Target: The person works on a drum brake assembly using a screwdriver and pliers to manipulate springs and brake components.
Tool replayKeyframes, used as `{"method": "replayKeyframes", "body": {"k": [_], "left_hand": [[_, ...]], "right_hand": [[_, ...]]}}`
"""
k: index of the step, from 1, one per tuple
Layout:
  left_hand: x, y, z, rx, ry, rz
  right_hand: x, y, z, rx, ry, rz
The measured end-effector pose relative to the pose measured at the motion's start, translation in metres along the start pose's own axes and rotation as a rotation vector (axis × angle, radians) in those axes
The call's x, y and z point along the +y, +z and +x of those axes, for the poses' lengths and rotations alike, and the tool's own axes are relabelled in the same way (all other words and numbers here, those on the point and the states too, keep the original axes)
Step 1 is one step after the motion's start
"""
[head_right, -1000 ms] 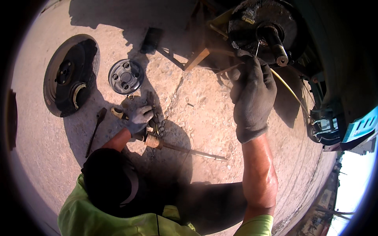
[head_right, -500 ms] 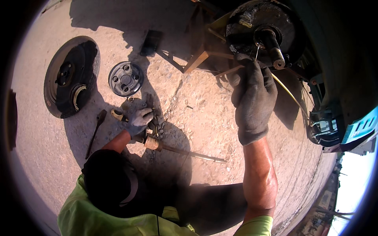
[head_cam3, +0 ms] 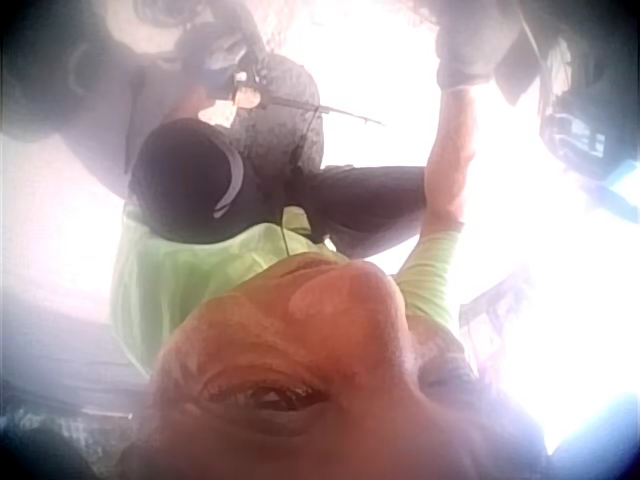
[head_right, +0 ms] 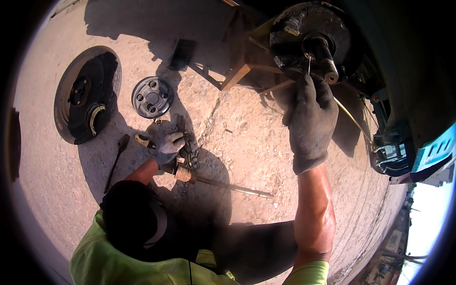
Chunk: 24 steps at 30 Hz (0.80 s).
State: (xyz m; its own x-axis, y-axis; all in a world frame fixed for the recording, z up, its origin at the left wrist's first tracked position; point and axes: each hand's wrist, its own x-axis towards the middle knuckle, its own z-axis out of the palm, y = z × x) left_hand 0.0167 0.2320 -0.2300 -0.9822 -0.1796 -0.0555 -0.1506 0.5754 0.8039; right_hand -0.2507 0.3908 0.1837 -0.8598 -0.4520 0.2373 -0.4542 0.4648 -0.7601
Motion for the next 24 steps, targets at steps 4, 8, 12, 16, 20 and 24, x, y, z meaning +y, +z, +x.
{"method": "replayKeyframes", "body": {"k": [4, 8, 12, 16, 20, 24], "left_hand": [[-0.019, 0.014, -0.003, 0.095, 0.066, -0.083], [-0.059, 0.040, -0.008, 0.070, -0.039, -0.586], [-0.079, 0.054, -0.010, 0.096, -0.116, -1.088], [-0.049, 0.039, -0.004, 0.176, -0.134, -1.002], [0.001, -0.002, 0.004, 0.079, -0.002, -0.110], [0.031, -0.024, 0.010, 0.098, 0.012, 0.111]], "right_hand": [[-0.005, 0.001, -0.002, 0.019, 0.141, 0.170], [-0.003, 0.003, 0.000, 0.029, 0.155, 0.181], [0.000, 0.008, 0.002, 0.108, 0.102, 0.121], [-0.001, -0.008, 0.008, -0.176, 0.055, 0.220], [0.001, -0.008, 0.010, -0.144, 0.124, 0.256], [0.000, 0.004, 0.005, 0.033, 0.060, 0.163]]}}
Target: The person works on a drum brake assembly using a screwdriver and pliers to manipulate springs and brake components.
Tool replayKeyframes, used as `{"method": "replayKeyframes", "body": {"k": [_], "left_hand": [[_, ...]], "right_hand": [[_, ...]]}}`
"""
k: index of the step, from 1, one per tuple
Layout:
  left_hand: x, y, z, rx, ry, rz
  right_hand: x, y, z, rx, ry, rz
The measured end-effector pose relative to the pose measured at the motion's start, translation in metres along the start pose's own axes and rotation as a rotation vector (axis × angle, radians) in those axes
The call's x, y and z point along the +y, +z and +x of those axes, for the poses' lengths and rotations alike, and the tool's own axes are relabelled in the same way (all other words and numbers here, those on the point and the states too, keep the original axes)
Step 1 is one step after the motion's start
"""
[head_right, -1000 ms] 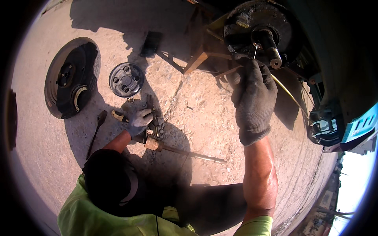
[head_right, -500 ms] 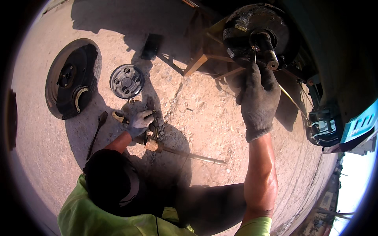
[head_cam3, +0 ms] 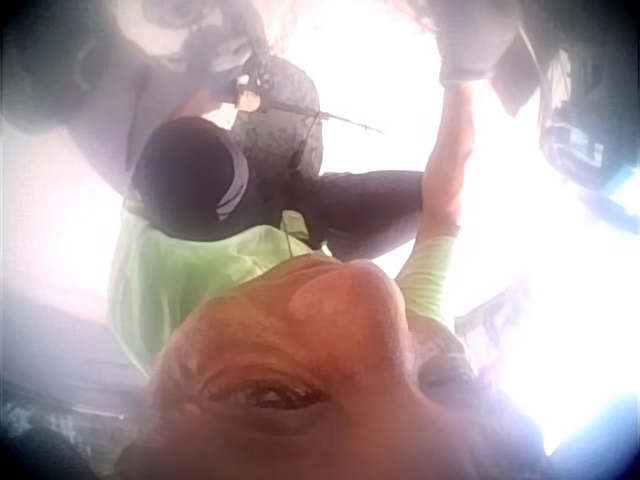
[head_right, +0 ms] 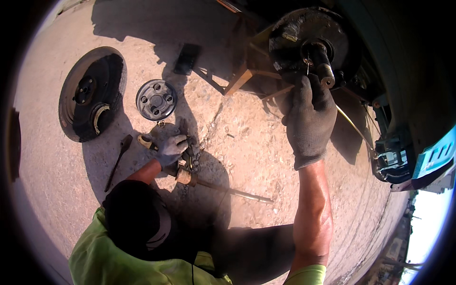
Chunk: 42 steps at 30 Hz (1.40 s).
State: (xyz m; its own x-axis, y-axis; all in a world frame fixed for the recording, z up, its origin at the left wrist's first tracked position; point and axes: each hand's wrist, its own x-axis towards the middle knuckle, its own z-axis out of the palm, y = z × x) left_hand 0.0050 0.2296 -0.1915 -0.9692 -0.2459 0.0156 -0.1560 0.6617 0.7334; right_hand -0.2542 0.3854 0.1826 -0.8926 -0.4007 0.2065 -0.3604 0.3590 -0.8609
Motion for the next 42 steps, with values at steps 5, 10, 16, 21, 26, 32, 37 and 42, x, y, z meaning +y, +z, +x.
{"method": "replayKeyframes", "body": {"k": [5, 10, 16, 21, 26, 32, 37, 42], "left_hand": [[-0.005, 0.014, -0.002, 0.188, -0.200, -0.381], [-0.007, 0.016, -0.002, 0.111, -0.195, -0.198], [0.079, -0.077, 0.025, 0.014, -0.121, -0.677], [0.203, -0.179, 0.083, 0.016, 0.022, -0.661], [0.287, -0.223, 0.141, 0.184, 0.298, -0.363], [0.322, -0.234, 0.160, 0.050, -0.066, -0.677], [0.326, -0.236, 0.179, 0.270, 0.287, -0.008], [0.321, -0.227, 0.189, 0.245, 0.257, -0.063]], "right_hand": [[-0.005, 0.001, 0.001, -0.033, 0.088, 0.086], [-0.004, 0.000, 0.000, -0.054, 0.099, 0.116], [-0.005, 0.008, -0.001, -0.051, 0.152, 0.168], [-0.012, 0.008, -0.003, -0.086, 0.172, 0.214], [-0.013, 0.005, -0.001, -0.138, 0.201, 0.285], [-0.014, 0.001, 0.000, -0.145, 0.195, 0.284], [-0.014, 0.000, 0.001, -0.145, 0.145, 0.270], [-0.010, 0.001, 0.004, -0.155, 0.105, 0.280]]}}
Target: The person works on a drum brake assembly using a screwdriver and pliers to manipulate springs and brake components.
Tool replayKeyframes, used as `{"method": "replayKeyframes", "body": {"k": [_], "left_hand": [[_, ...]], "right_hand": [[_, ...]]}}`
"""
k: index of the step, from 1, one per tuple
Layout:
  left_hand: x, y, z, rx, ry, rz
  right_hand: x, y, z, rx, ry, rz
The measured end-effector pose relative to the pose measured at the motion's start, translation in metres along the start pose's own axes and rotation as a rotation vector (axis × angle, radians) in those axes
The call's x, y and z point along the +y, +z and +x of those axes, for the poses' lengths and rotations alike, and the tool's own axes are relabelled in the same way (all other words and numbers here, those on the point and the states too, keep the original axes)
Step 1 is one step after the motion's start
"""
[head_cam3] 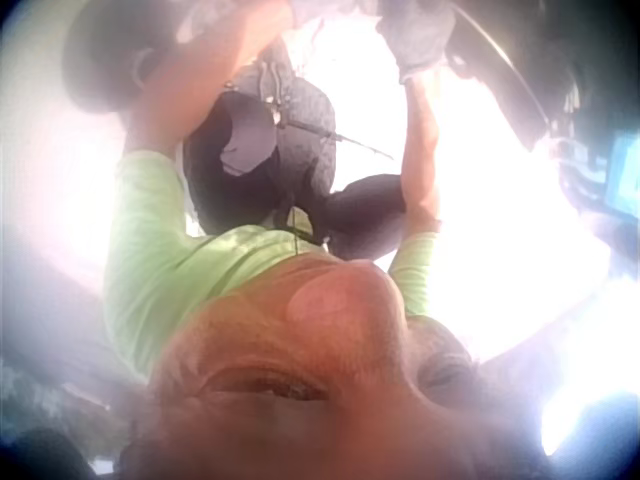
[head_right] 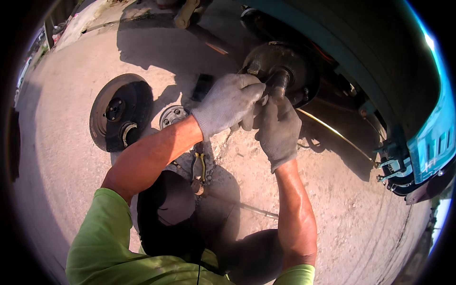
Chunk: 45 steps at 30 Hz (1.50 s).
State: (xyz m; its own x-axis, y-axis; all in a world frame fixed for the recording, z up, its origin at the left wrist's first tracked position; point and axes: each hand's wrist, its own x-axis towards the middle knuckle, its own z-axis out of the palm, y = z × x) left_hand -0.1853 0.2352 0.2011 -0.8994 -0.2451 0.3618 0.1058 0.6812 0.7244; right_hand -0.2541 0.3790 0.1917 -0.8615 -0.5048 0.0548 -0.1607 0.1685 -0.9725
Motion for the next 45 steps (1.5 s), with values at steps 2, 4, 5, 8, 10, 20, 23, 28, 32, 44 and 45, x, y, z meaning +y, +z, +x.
{"method": "replayKeyframes", "body": {"k": [2, 4, 5, 8, 10, 20, 23, 28, 32, 44, 45], "left_hand": [[0.001, 0.000, 0.001, 0.069, 0.199, 0.260], [0.007, -0.002, 0.001, -0.028, -0.150, -0.129], [0.010, -0.004, 0.002, -0.100, -0.292, -0.337], [0.020, -0.008, 0.004, 0.024, 0.066, 0.068], [0.025, -0.005, 0.003, 0.019, -0.331, -0.408], [0.000, 0.029, 0.000, 0.194, -0.176, -0.366], [0.000, 0.033, -0.003, 0.207, -0.248, -0.444], [0.001, 0.036, -0.004, 0.285, -0.158, -0.489], [-0.004, 0.040, -0.004, 0.221, -0.229, -0.559], [-0.002, 0.046, -0.003, 0.270, -0.227, -0.586], [0.001, 0.041, -0.002, 0.258, -0.235, -0.576]], "right_hand": [[0.001, -0.001, 0.000, 0.000, 0.010, -0.004], [0.002, -0.003, 0.000, -0.009, 0.016, -0.004], [0.002, -0.004, 0.000, -0.011, 0.013, 0.002], [0.003, -0.004, -0.001, -0.010, -0.008, -0.023], [0.005, -0.003, -0.001, -0.011, 0.008, 0.001], [0.017, 0.000, 0.003, 0.048, -0.174, -0.043], [0.014, -0.001, 0.001, 0.035, -0.070, -0.087], [0.009, -0.002, -0.002, 0.038, -0.053, -0.117], [0.013, 0.002, 0.000, 0.085, -0.090, -0.220], [0.013, 0.001, 0.002, 0.124, -0.227, -0.302], [0.012, 0.000, 0.002, 0.104, -0.179, -0.231]]}}
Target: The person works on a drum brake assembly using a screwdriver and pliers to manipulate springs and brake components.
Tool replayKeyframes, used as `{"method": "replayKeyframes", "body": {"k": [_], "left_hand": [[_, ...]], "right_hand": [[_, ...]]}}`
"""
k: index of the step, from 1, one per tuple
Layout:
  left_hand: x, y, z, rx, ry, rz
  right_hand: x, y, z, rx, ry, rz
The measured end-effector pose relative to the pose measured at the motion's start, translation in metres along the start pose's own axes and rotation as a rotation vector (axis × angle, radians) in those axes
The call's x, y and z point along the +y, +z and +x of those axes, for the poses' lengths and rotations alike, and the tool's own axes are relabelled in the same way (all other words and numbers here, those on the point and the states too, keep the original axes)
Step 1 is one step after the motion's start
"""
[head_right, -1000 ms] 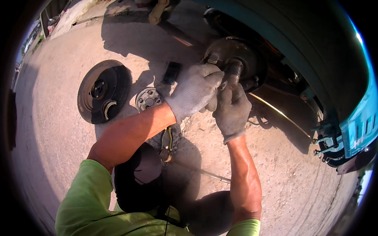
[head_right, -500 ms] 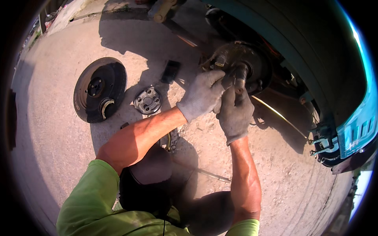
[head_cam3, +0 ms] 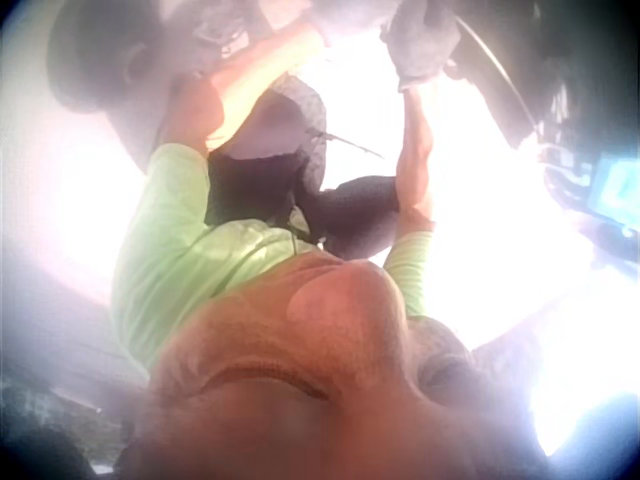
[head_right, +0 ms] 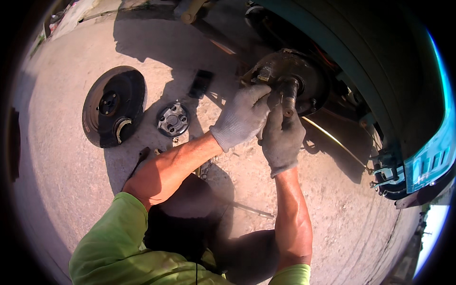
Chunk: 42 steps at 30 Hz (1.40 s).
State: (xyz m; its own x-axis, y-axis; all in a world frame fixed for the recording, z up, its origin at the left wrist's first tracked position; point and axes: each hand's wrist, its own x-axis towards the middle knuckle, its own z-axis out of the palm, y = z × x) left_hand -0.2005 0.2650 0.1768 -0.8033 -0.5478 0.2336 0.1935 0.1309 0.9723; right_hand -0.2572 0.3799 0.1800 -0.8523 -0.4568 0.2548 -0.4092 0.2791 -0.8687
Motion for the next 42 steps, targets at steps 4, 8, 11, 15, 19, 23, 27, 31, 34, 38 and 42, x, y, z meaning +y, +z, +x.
{"method": "replayKeyframes", "body": {"k": [4, 8, 11, 15, 19, 23, 27, 31, 34, 38, 42], "left_hand": [[0.021, -0.011, 0.008, -0.141, -0.104, 0.072], [0.034, -0.013, 0.011, -0.088, 0.175, 0.269], [0.034, -0.006, 0.009, -0.105, -0.492, -0.415], [0.030, 0.007, 0.007, -0.053, -0.485, -0.403], [0.027, 0.016, 0.003, 0.066, -0.500, -0.591], [0.019, 0.018, 0.000, 0.064, -0.344, -0.421], [0.005, 0.024, 0.004, 0.130, -0.248, -0.440], [-0.009, 0.029, 0.007, 0.210, -0.114, -0.365], [-0.015, 0.028, 0.008, 0.284, 0.302, -0.014], [-0.014, 0.021, 0.006, 0.247, 0.437, 0.379], [-0.005, 0.016, 0.008, 0.070, 0.080, 0.237]], "right_hand": [[-0.001, -0.002, 0.001, -0.079, 0.121, 0.312], [-0.001, -0.005, 0.003, -0.144, 0.211, 0.329], [-0.002, -0.007, 0.002, -0.161, 0.209, 0.283], [-0.002, -0.007, 0.001, -0.149, 0.175, 0.321], [-0.002, -0.010, 0.001, -0.147, 0.165, 0.262], [0.001, -0.012, 0.002, -0.094, 0.030, 0.188], [0.002, -0.010, 0.003, -0.081, 0.036, 0.190], [0.000, -0.009, 0.004, -0.059, -0.006, 0.104], [-0.001, -0.010, 0.003, -0.065, -0.008, 0.063], [0.001, -0.009, 0.000, -0.043, -0.080, 0.041], [0.001, -0.007, 0.003, -0.056, -0.043, 0.067]]}}
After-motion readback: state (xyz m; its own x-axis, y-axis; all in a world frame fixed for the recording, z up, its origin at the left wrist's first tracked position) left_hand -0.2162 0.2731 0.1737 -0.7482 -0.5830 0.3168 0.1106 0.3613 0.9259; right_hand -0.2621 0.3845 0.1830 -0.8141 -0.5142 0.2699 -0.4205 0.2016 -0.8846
